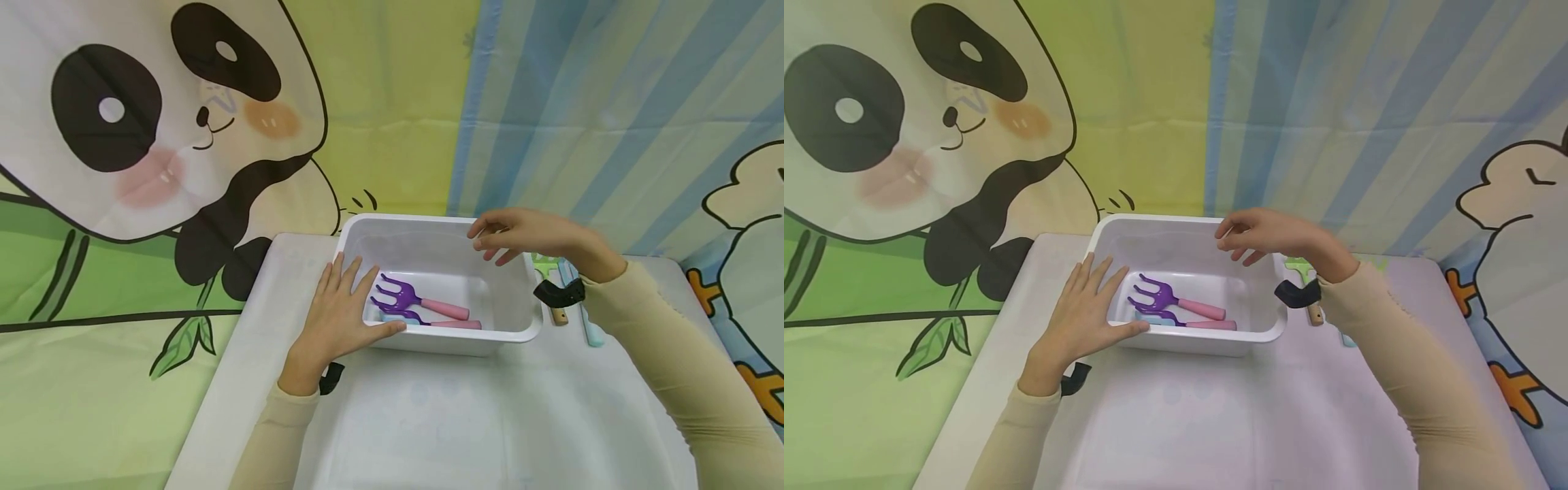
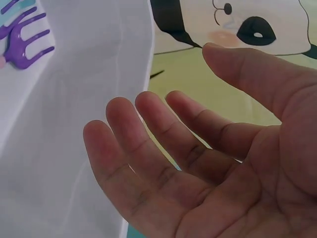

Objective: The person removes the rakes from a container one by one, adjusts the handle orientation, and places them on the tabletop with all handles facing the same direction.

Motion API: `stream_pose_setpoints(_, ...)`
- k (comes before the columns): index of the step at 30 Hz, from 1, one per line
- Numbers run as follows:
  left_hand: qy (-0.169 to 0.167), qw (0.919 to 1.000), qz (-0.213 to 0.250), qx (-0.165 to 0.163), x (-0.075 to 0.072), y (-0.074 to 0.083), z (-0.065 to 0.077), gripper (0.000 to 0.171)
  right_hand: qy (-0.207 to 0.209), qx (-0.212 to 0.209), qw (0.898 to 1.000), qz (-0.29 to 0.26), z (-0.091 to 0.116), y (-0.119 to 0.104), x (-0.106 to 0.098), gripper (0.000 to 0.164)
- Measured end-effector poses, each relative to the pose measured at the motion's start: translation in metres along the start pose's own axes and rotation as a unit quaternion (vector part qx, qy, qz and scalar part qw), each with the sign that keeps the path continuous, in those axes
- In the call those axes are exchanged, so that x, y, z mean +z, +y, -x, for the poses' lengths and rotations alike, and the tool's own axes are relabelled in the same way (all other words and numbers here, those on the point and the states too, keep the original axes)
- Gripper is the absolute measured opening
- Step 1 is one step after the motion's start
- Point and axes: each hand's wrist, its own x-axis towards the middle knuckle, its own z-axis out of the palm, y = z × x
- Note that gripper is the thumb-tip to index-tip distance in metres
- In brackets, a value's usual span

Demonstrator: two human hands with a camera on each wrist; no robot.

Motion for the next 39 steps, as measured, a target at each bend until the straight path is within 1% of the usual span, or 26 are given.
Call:
stream_pose_setpoints(5,-0.002,1.0,0.002,-0.002,0.001,0.0,-0.001,0.112,-0.039,-0.006,0.999,-0.014,-0.028,-0.006,0.01,0.043)
stream_pose_setpoints(11,0.0,1.0,0.008,-0.003,0.0,-0.001,0.0,0.113,-0.073,-0.016,0.997,-0.001,-0.058,-0.01,0.029,0.037)
stream_pose_setpoints(18,0.012,0.9999,0.01,0.003,0.001,-0.002,0.001,0.112,-0.092,-0.03,0.995,-0.001,-0.09,-0.009,0.045,0.035)
stream_pose_setpoints(22,0.011,0.9999,0.005,0.003,0.002,-0.002,0.0,0.113,-0.103,-0.022,0.994,-0.012,-0.109,-0.003,0.054,0.039)
stream_pose_setpoints(24,0.011,0.9999,0.006,0.003,0.001,-0.001,0.0,0.113,-0.108,-0.018,0.994,-0.014,-0.117,0.002,0.058,0.038)
stream_pose_setpoints(32,0.012,0.9999,0.008,0.009,0.001,0.0,0.0,0.111,-0.116,-0.018,0.993,0.003,-0.132,0.02,0.074,0.031)
stream_pose_setpoints(34,0.014,0.9998,0.004,0.009,0.0,-0.001,0.0,0.111,-0.123,-0.007,0.992,0.007,-0.135,0.023,0.078,0.032)
stream_pose_setpoints(39,0.01,0.9999,-0.003,0.008,0.0,-0.001,-0.001,0.112,-0.16,0.028,0.986,0.033,-0.141,0.032,0.088,0.038)
